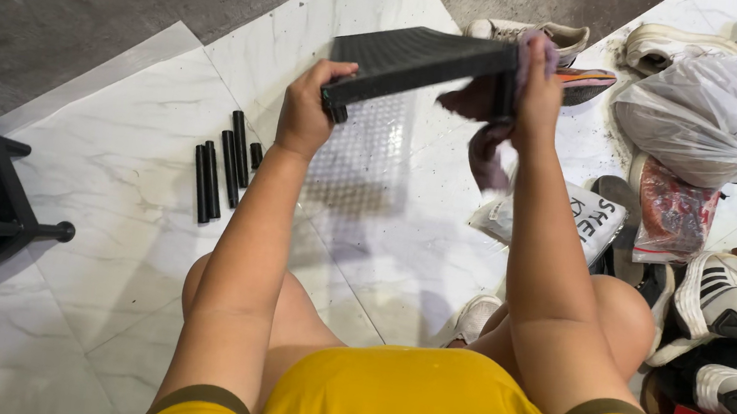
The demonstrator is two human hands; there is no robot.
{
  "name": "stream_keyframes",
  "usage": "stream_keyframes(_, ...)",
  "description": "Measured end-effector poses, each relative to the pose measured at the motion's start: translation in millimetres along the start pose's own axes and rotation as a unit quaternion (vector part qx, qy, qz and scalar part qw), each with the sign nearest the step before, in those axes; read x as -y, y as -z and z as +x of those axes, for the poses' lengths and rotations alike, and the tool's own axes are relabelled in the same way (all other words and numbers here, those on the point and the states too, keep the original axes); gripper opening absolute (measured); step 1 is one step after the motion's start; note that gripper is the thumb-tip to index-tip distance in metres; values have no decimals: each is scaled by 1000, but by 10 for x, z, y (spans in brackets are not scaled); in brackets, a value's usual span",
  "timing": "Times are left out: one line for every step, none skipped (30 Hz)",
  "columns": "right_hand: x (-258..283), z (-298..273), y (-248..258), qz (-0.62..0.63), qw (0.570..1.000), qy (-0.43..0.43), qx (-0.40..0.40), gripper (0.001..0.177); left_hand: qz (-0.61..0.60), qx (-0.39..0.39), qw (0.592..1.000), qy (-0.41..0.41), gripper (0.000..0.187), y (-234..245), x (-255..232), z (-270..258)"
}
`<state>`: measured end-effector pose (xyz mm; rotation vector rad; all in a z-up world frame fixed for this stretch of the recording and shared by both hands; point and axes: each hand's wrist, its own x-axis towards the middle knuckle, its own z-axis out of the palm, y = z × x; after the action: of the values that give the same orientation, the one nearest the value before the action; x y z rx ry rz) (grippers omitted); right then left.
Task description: The person sits on the floor and wipes a black plastic tray and several black cylindrical legs with a purple cloth. They then walk to a sink, rinse the cloth under running water, and return to continue wiping the tray and legs.
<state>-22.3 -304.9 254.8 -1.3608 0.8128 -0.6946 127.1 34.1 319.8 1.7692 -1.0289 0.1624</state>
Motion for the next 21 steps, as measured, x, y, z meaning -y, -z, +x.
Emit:
stream_keyframes(-19,50,80,-16,999,51,4,59,24,2,1000,3,23,-33,-14,-7)
stream_keyframes(-38,82,138,-32,994,102,8,57,46,1,999,-10,20,-55,-21,-11)
stream_keyframes(-43,93,180,-48,987,152,12,57,68,0,997,-23,18,-87,-28,-17)
stream_keyframes(-17,117,179,-15,984,177,-12,52,91,-5,995,-35,17,-119,-24,-3)
stream_keyframes(24,117,146,17,979,202,-35,48,93,-13,995,-40,19,-142,-4,25)
stream_keyframes(46,28,119,48,972,222,-56,44,94,-18,995,-40,22,-182,-1,-5)
stream_keyframes(59,-72,6,-31,955,289,-56,41,96,-24,994,-40,25,-222,8,-30)
stream_keyframes(63,-215,-146,-111,927,352,-58,39,93,-19,995,-30,22,-282,16,-45)
stream_keyframes(79,-382,-310,-189,890,411,-58,37,91,-14,996,-19,19,-356,22,-49)
stream_keyframes(125,-523,-481,-325,890,315,-54,39,88,-12,996,-11,17,-423,38,-22)
stream_keyframes(136,-704,-653,-451,866,211,-43,46,127,12,992,-21,14,-572,10,-19)
stream_keyframes(76,-963,-859,-373,870,322,-9,43,167,38,985,-32,11,-715,-19,-14)
stream_keyframes(15,-1199,-1031,-287,857,426,29,41,206,64,976,-42,9,-773,-9,-6)
stream_keyframes(-61,-1390,-1099,-254,886,379,82,40,183,41,980,-62,12,-841,-20,-49)
stream_keyframes(-134,-1483,-1100,-218,909,329,135,39,161,17,984,-81,17,-886,-26,-81)
stream_keyframes(-208,-1483,-1074,-213,901,351,137,41,139,-9,985,-102,22,-908,-28,-81)
stream_keyframes(-296,-1426,-1025,-208,893,373,139,42,163,14,983,-80,16,-952,-57,-90)
stream_keyframes(-381,-1265,-967,-200,884,398,140,44,189,37,979,-61,12,-956,-58,-73)
stream_keyframes(-472,-1046,-899,-191,902,374,104,40,215,59,974,-42,10,-960,-55,-49)
stream_keyframes(-579,-843,-772,-185,918,344,67,38,195,47,979,-33,13,-974,-63,-74)
stream_keyframes(-639,-575,-598,-203,969,136,27,46,176,35,984,-23,17,-986,-61,-102)
